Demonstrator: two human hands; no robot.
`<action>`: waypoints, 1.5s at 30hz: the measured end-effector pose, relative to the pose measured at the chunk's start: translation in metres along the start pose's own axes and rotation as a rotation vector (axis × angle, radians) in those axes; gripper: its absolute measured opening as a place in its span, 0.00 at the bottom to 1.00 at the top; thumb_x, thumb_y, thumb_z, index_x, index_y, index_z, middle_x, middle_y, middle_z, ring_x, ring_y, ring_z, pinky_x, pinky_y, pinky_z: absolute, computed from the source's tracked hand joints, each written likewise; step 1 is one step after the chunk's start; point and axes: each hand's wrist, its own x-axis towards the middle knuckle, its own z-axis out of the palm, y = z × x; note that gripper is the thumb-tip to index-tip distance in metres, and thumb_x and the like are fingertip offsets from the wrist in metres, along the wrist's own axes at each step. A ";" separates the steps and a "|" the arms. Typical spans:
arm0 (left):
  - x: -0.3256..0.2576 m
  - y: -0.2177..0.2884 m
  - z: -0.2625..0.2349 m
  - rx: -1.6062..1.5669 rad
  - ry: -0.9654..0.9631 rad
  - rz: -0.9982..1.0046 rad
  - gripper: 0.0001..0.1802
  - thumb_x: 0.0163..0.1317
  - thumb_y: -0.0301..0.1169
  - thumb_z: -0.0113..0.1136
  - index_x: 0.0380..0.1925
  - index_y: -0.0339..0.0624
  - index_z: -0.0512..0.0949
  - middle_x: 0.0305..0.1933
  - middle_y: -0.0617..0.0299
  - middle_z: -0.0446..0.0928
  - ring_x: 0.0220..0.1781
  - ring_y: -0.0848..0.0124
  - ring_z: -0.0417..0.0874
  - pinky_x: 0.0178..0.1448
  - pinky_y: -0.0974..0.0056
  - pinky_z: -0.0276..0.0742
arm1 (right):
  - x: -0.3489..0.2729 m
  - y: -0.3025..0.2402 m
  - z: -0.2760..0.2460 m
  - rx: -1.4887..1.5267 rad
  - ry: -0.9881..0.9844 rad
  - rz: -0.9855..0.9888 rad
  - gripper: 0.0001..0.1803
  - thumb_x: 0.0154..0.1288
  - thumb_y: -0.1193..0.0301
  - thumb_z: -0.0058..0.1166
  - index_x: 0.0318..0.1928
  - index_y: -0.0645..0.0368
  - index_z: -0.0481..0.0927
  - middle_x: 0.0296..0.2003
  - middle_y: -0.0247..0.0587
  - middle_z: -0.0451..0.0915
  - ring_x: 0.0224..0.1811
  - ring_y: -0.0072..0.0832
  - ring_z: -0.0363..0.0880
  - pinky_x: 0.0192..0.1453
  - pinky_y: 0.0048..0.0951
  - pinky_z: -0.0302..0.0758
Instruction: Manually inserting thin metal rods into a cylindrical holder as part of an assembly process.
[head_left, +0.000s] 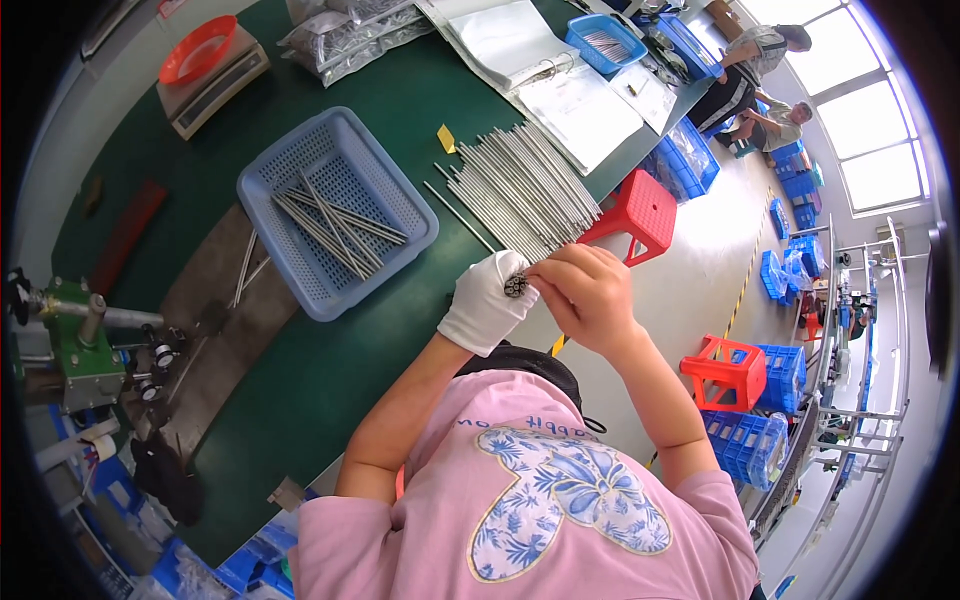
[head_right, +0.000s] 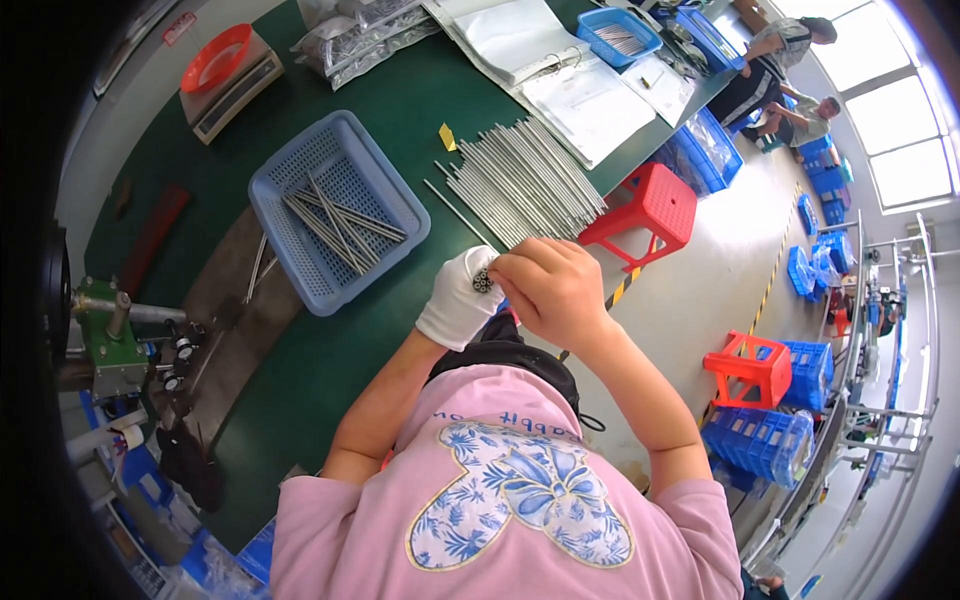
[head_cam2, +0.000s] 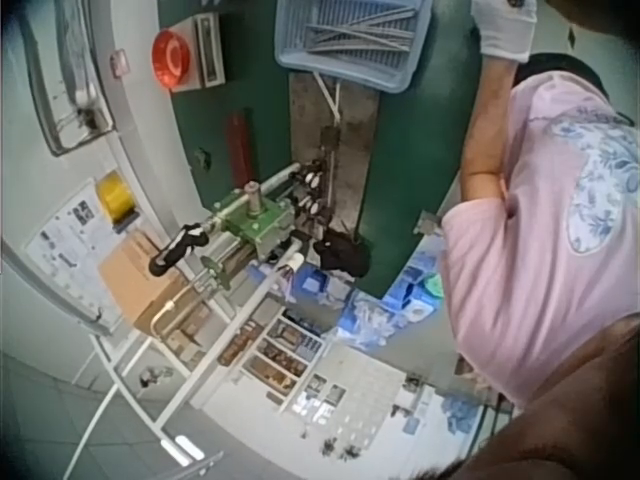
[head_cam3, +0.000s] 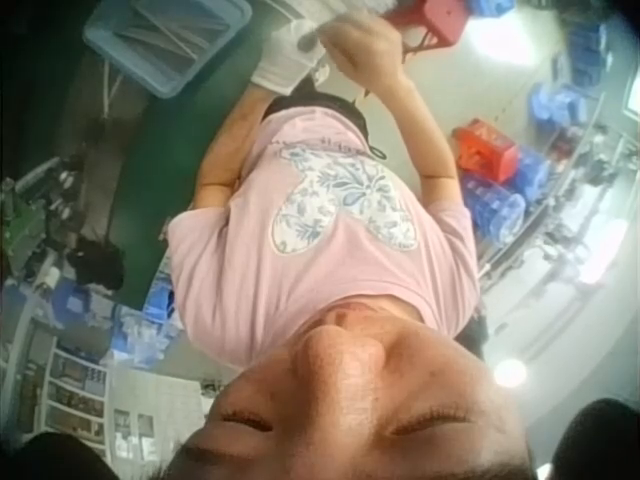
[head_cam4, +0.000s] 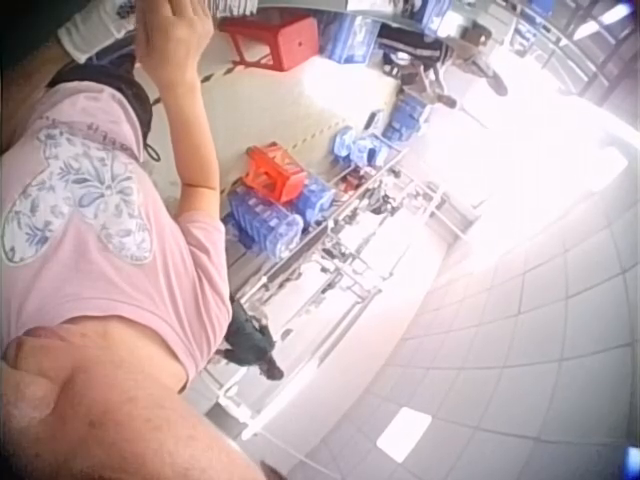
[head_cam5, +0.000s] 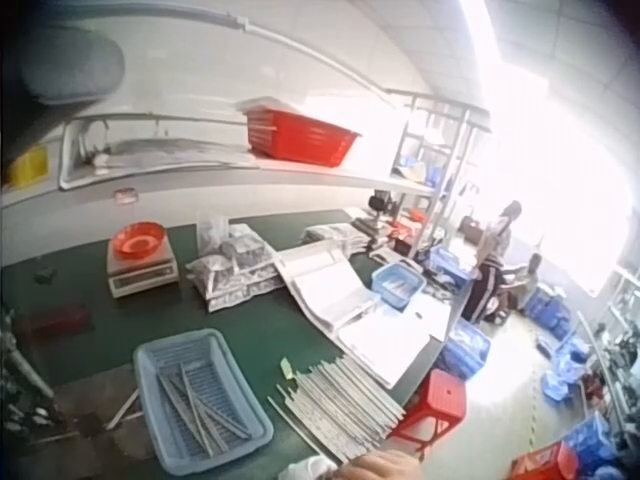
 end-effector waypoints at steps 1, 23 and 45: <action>0.000 -0.001 0.001 -0.005 0.017 0.028 0.10 0.49 0.30 0.64 0.25 0.42 0.72 0.23 0.53 0.72 0.26 0.53 0.74 0.30 0.58 0.72 | 0.000 -0.001 0.001 -0.009 -0.016 -0.010 0.05 0.50 0.77 0.59 0.30 0.59 0.79 0.24 0.37 0.76 0.23 0.33 0.75 0.27 0.30 0.70; 0.000 0.002 -0.002 -0.043 -0.043 -0.022 0.10 0.47 0.30 0.63 0.25 0.41 0.71 0.24 0.52 0.72 0.27 0.53 0.75 0.31 0.56 0.72 | 0.004 -0.002 -0.002 0.024 -0.025 -0.025 0.05 0.50 0.78 0.59 0.30 0.60 0.79 0.24 0.38 0.76 0.23 0.33 0.76 0.28 0.30 0.71; -0.002 -0.005 0.002 -0.067 -0.065 -0.004 0.10 0.45 0.28 0.63 0.24 0.42 0.70 0.25 0.53 0.73 0.29 0.52 0.76 0.31 0.56 0.72 | 0.000 -0.003 0.004 0.016 -0.037 -0.066 0.05 0.49 0.77 0.59 0.30 0.59 0.79 0.23 0.37 0.75 0.22 0.33 0.74 0.26 0.30 0.70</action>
